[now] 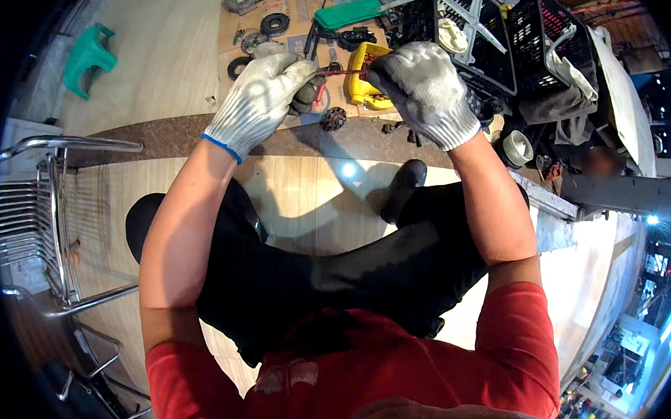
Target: The person assembles or repairs a mechanical assembly by threading thin copper wire through components and securing it.
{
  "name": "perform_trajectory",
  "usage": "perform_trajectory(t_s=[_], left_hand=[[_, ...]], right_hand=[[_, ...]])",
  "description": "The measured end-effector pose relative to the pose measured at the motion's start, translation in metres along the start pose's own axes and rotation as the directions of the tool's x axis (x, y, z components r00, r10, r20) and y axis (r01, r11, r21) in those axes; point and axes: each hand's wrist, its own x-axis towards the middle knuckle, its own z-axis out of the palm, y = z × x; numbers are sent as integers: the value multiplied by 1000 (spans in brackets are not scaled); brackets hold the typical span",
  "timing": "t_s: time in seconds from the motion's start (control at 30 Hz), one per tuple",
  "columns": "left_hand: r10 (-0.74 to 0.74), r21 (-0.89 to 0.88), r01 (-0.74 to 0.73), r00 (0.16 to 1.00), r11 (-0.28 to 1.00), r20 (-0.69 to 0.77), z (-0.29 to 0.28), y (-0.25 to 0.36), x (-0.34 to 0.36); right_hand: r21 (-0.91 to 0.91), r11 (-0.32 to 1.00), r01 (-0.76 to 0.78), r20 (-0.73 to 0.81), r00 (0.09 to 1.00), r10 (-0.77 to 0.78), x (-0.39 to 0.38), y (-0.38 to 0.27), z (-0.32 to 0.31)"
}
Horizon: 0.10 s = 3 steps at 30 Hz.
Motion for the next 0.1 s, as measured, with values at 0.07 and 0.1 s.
perform_trajectory(t_s=[0.07,0.1], left_hand=[[129,123,-121,990,985,-59,1,-4,0],[82,71,-76,994,995,-79,1,0,2]], right_hand=[[21,1000,19,-39,999,-19,0,3,1],[25,999,21,-35,999,-20,0,2,2]])
